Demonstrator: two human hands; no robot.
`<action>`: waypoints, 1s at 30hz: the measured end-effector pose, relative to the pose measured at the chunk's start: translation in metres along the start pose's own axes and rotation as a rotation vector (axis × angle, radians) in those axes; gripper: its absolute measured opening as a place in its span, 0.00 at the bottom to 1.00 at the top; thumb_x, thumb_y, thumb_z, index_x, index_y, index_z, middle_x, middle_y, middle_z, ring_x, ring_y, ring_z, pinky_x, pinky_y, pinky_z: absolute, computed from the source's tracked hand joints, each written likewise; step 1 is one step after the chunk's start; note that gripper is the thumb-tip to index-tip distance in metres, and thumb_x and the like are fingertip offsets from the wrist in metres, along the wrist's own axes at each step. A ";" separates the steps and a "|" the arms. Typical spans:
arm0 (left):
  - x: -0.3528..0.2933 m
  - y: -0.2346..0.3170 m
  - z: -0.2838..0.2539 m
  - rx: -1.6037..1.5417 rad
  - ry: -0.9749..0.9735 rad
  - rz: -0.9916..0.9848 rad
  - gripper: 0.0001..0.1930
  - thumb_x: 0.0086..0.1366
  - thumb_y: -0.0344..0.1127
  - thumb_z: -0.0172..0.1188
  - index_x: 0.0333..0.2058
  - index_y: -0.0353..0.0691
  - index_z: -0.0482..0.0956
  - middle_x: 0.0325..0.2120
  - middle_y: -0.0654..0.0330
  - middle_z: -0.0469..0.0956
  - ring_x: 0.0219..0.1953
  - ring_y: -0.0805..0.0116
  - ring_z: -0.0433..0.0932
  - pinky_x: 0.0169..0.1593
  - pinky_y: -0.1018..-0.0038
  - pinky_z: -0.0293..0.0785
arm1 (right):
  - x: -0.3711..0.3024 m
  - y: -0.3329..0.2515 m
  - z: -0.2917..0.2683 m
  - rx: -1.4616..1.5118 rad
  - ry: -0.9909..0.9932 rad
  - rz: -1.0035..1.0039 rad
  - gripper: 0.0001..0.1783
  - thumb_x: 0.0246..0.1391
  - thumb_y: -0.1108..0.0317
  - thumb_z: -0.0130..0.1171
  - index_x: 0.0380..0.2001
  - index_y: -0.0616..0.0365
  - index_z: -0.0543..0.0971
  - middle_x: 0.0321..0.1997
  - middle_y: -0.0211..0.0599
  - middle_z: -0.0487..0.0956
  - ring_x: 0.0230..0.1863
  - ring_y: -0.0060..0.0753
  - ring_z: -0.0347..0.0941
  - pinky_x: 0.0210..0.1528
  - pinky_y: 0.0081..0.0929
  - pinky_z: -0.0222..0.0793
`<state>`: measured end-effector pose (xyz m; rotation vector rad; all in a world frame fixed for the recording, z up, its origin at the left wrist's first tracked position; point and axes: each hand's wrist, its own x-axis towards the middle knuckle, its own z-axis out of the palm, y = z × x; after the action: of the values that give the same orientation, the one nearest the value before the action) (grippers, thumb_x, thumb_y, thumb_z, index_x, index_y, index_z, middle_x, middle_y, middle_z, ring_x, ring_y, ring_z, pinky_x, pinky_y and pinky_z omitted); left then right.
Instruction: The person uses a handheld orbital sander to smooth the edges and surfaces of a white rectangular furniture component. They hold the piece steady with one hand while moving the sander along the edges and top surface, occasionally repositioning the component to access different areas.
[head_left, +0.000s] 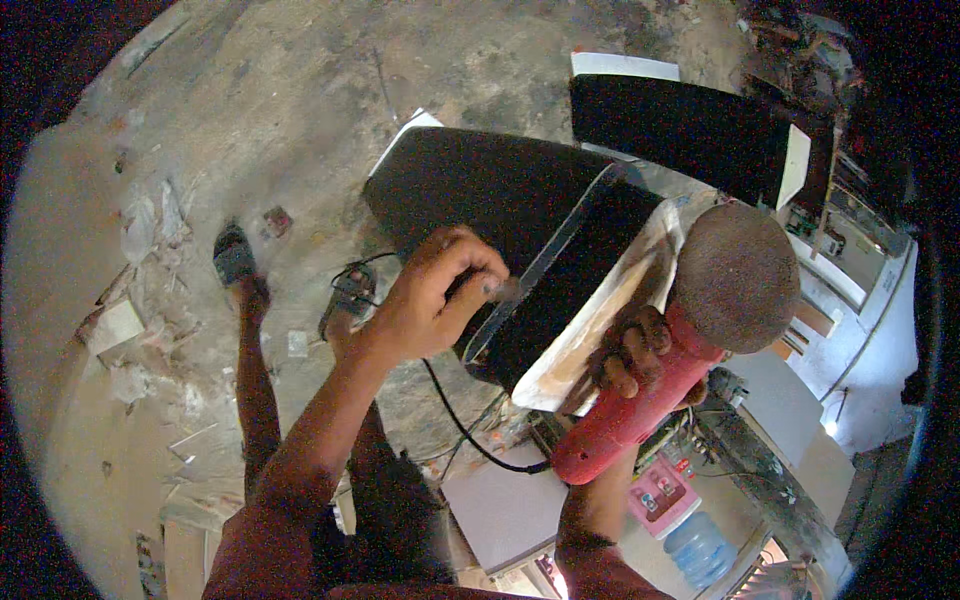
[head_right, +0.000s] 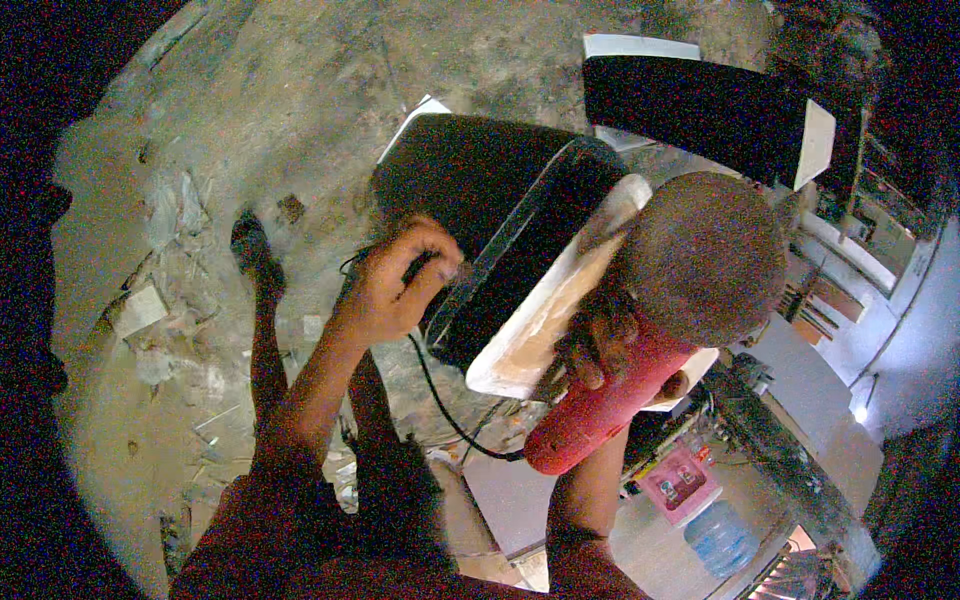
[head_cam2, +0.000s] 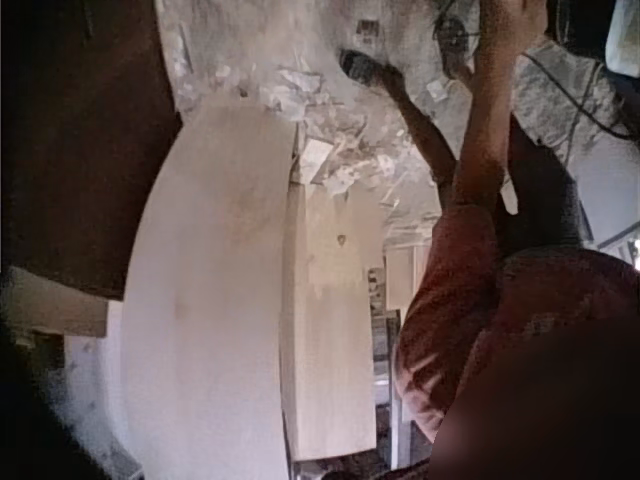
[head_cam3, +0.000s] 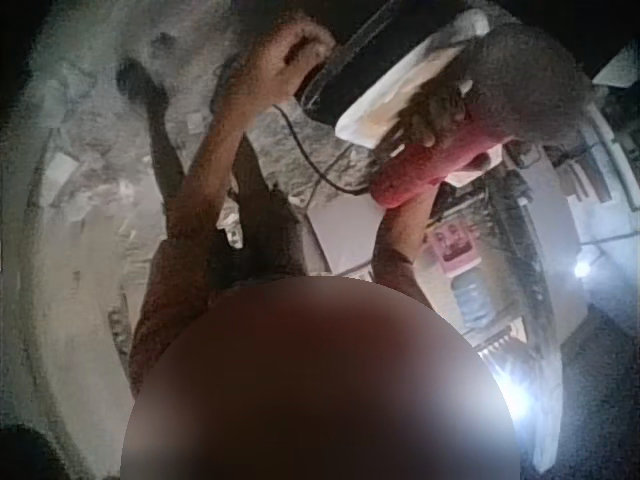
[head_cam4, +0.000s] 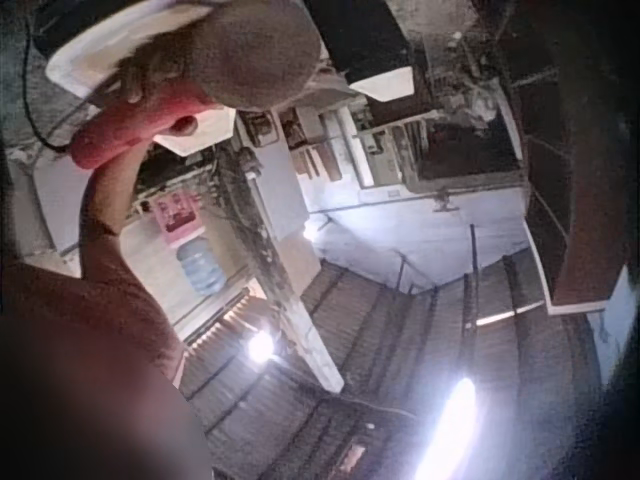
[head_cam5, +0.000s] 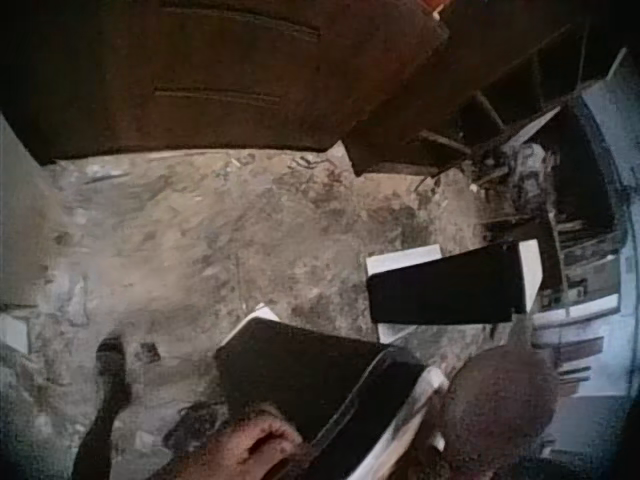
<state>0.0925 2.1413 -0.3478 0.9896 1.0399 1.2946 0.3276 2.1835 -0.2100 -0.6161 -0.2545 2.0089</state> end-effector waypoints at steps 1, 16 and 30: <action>-0.011 0.000 -0.004 -0.003 0.001 -0.017 0.03 0.69 0.28 0.60 0.40 0.38 0.79 0.35 0.54 0.78 0.40 0.54 0.77 0.47 0.63 0.72 | 0.000 0.000 -0.001 -0.027 0.032 -0.024 0.52 0.44 0.52 0.80 0.64 0.60 0.60 0.42 0.40 0.73 0.32 0.34 0.75 0.25 0.35 0.76; -0.083 -0.011 0.050 0.274 0.508 0.113 0.10 0.72 0.41 0.60 0.39 0.41 0.82 0.40 0.54 0.77 0.41 0.57 0.75 0.45 0.63 0.72 | 0.020 -0.014 0.005 -0.013 0.079 0.096 0.43 0.48 0.36 0.73 0.52 0.59 0.69 0.31 0.35 0.75 0.22 0.36 0.73 0.21 0.38 0.74; -0.071 0.015 0.008 -0.532 0.127 -0.050 0.14 0.81 0.43 0.45 0.42 0.37 0.70 0.66 0.42 0.71 0.57 0.55 0.77 0.68 0.57 0.64 | 0.016 -0.004 0.003 0.013 0.066 0.114 0.48 0.44 0.40 0.77 0.57 0.58 0.65 0.33 0.34 0.74 0.23 0.34 0.73 0.23 0.35 0.75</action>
<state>0.0965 2.0707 -0.3285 0.4803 0.7460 1.5008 0.3228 2.1995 -0.2111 -0.7013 -0.1698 2.0936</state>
